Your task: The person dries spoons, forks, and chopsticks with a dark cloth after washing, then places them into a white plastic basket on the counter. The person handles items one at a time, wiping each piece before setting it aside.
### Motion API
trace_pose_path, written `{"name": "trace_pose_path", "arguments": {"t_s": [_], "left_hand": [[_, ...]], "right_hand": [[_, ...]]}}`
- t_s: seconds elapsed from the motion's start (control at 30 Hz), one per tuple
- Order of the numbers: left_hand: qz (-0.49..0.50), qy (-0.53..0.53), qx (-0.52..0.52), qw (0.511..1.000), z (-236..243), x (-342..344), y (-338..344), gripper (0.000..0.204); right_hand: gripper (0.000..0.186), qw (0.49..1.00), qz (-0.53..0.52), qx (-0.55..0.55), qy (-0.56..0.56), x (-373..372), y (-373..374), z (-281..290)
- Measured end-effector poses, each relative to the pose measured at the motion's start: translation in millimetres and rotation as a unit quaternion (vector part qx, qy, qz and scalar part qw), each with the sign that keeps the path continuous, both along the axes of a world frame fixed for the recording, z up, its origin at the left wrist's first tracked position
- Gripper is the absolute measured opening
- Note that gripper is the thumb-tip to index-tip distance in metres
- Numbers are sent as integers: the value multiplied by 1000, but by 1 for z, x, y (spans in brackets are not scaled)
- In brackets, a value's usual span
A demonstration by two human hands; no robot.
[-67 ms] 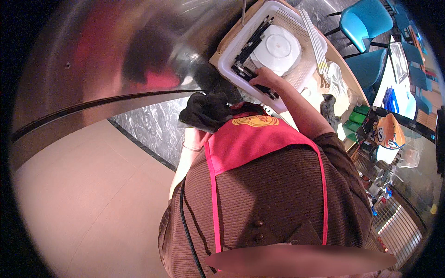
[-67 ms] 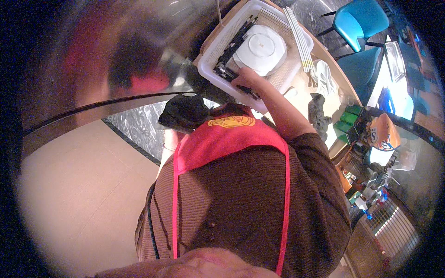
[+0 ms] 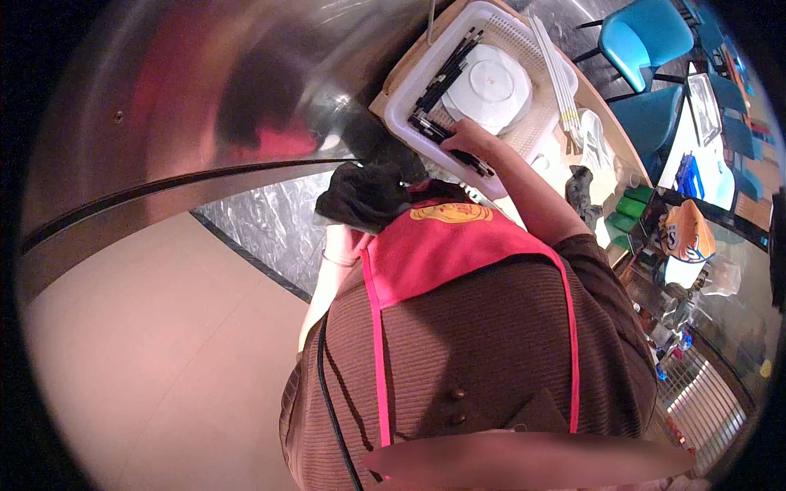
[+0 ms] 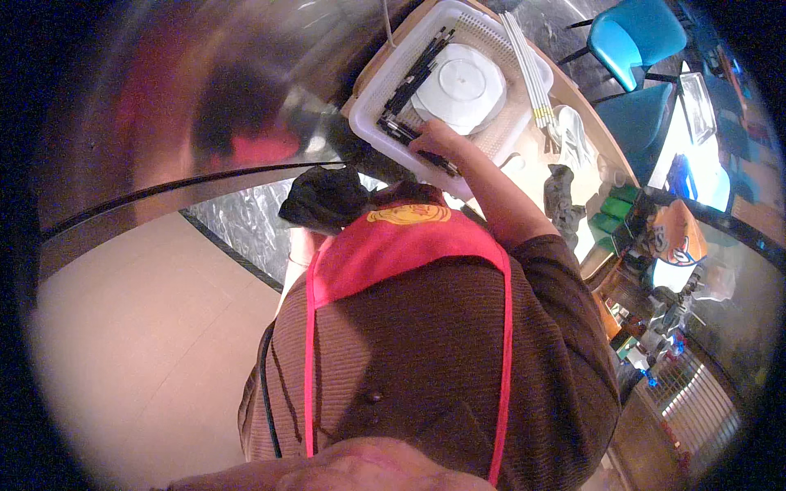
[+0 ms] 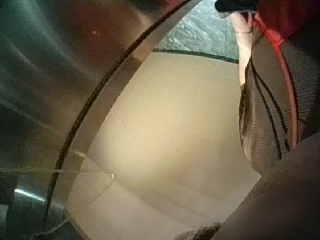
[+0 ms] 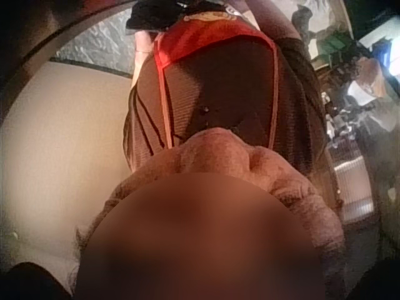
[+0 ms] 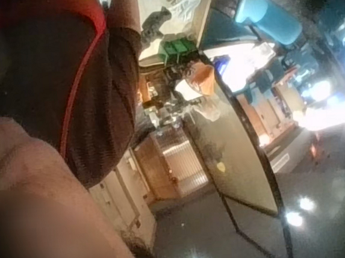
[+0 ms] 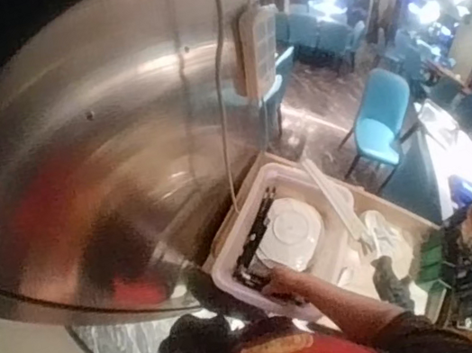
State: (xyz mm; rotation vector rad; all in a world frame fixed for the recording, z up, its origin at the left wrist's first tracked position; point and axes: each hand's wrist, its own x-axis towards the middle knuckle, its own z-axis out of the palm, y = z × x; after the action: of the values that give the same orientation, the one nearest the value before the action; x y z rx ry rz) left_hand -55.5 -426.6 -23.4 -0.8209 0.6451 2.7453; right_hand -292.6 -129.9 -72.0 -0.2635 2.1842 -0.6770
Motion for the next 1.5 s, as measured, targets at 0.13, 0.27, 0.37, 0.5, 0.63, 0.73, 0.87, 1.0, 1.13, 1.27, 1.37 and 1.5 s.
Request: {"name": "trace_pose_path", "arguments": {"t_s": [0.13,0.27,0.37,0.5,0.63,0.73,0.87,1.0,1.13,1.27,1.37,1.5], "left_hand": [[-21,-17,-3,1000,7,-8,-3,61],[-30,45,-16,998,5,-15,-6,59],[-38,43,-75,996,-12,-13,-10,60],[-73,63,-157,983,-33,-11,-20,62],[-35,0,38,999,-25,-14,-24,66],[-37,37,21,998,-6,-21,-17,68],[-46,13,-35,998,6,-25,-14,68],[-52,9,-12,999,-2,-26,-16,68],[-69,36,13,997,-6,-32,-12,67],[-95,34,-14,995,8,-43,1,64],[-117,55,-32,991,18,-51,12,62],[-225,222,-239,918,16,-66,19,62]], "right_hand": [[50,1000,2,-26,7,7,6,-4],[43,989,-88,-109,-47,11,17,-4],[30,944,-206,-221,-137,10,29,1],[30,945,-184,-240,-125,4,39,13],[29,899,-328,-234,-171,-2,44,25],[30,847,-395,-313,-167,-8,45,32],[29,795,-405,-396,-214,-14,42,40],[36,752,-413,-446,-255,-14,40,51],[39,729,-416,-475,-265,-8,47,64],[34,698,-408,-522,-272,2,60,75],[29,654,-422,-557,-289,15,74,85],[26,640,-443,-569,-264,35,98,103]]}}
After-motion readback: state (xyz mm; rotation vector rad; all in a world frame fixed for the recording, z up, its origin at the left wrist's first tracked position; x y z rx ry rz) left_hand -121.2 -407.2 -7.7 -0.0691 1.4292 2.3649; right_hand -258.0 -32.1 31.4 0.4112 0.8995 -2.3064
